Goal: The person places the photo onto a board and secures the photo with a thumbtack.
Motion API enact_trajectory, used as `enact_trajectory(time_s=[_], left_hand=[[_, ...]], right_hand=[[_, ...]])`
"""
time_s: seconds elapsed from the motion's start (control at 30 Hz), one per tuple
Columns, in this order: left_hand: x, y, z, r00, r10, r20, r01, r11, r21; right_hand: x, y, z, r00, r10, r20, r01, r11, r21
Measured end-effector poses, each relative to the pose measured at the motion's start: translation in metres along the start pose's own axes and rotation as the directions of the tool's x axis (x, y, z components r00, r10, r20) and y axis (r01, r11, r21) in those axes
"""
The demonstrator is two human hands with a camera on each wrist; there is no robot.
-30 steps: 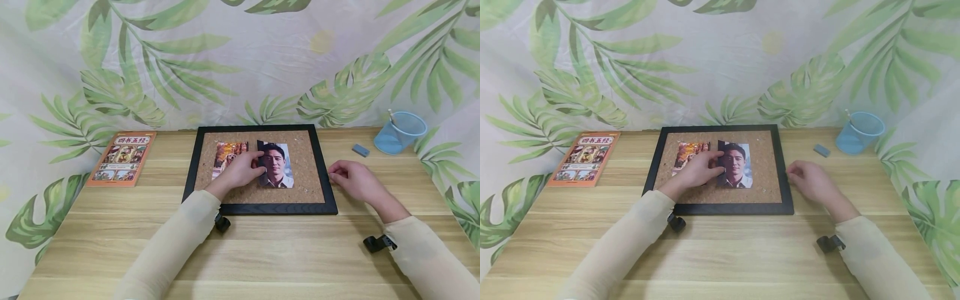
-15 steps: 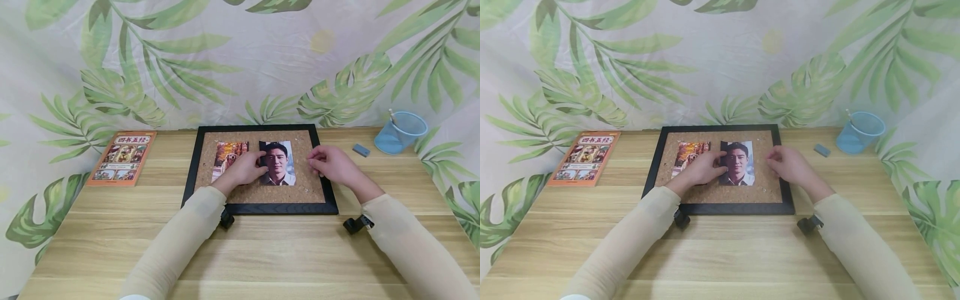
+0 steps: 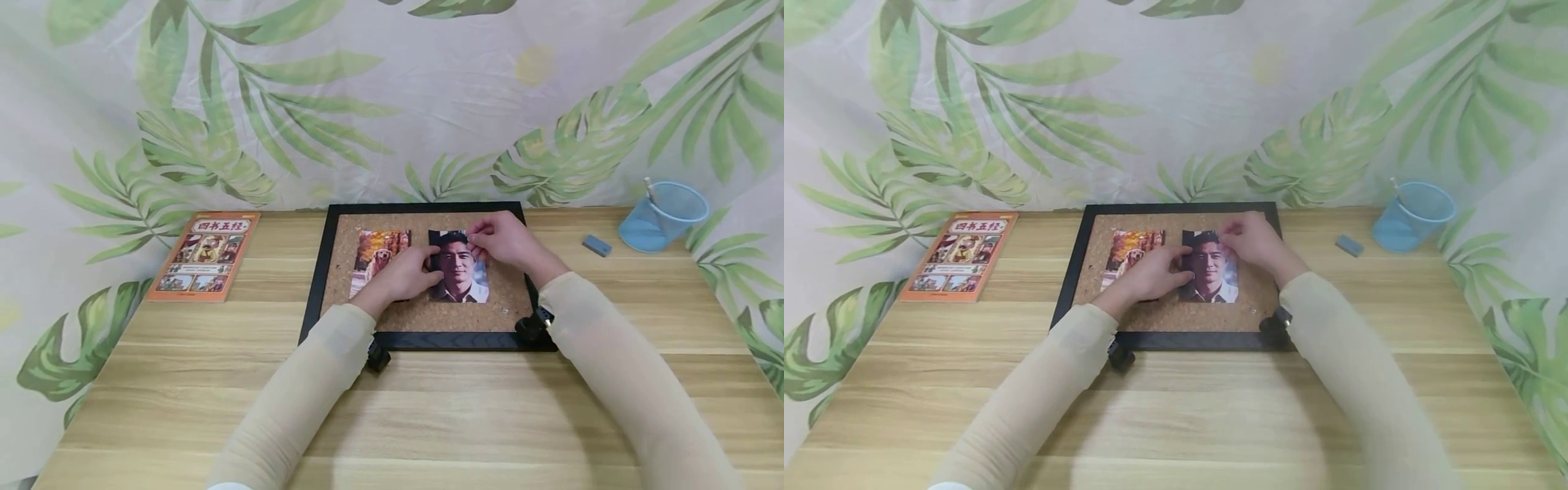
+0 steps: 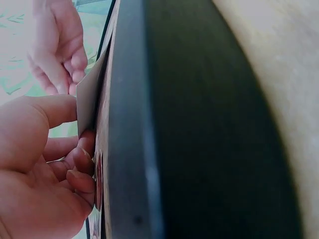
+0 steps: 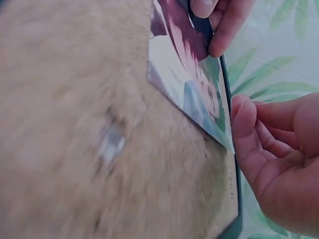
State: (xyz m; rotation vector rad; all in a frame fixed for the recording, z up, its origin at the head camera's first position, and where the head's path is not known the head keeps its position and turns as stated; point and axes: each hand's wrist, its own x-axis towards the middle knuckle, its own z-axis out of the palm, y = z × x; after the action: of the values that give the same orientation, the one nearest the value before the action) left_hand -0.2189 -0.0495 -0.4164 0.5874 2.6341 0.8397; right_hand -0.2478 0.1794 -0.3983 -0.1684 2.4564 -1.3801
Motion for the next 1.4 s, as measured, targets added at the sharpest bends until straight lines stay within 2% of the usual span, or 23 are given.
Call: enact_trajectory(time_s=[0.23, 0.43, 0.77, 1.0, 1.4], left_hand=[[0.001, 0.0, 0.0, 1.0, 0.011, -0.002, -0.011, 1.0, -0.006], [0.001, -0.001, 0.0, 1.0, 0.023, -0.009, -0.023, 1.0, -0.006], [0.001, 0.0, 0.0, 0.999, 0.036, -0.01, -0.036, 0.999, -0.008], [0.0, -0.002, 0.0, 1.0, 0.025, -0.009, -0.026, 1.0, -0.017], [0.001, -0.002, 0.002, 1.0, 0.025, -0.007, -0.025, 0.999, -0.02]], right_hand=[[0.028, 0.001, 0.011, 1.0, 0.021, -0.008, -0.02, 0.999, 0.038], [0.04, -0.002, 0.016, 0.999, 0.054, 0.002, -0.054, 0.999, 0.002], [0.048, -0.011, 0.016, 0.992, 0.127, 0.016, -0.126, 0.99, -0.061], [0.053, -0.02, 0.017, 0.981, 0.182, 0.061, -0.177, 0.982, -0.072], [0.053, -0.019, 0.009, 0.974, 0.212, 0.084, -0.195, 0.965, -0.177]])
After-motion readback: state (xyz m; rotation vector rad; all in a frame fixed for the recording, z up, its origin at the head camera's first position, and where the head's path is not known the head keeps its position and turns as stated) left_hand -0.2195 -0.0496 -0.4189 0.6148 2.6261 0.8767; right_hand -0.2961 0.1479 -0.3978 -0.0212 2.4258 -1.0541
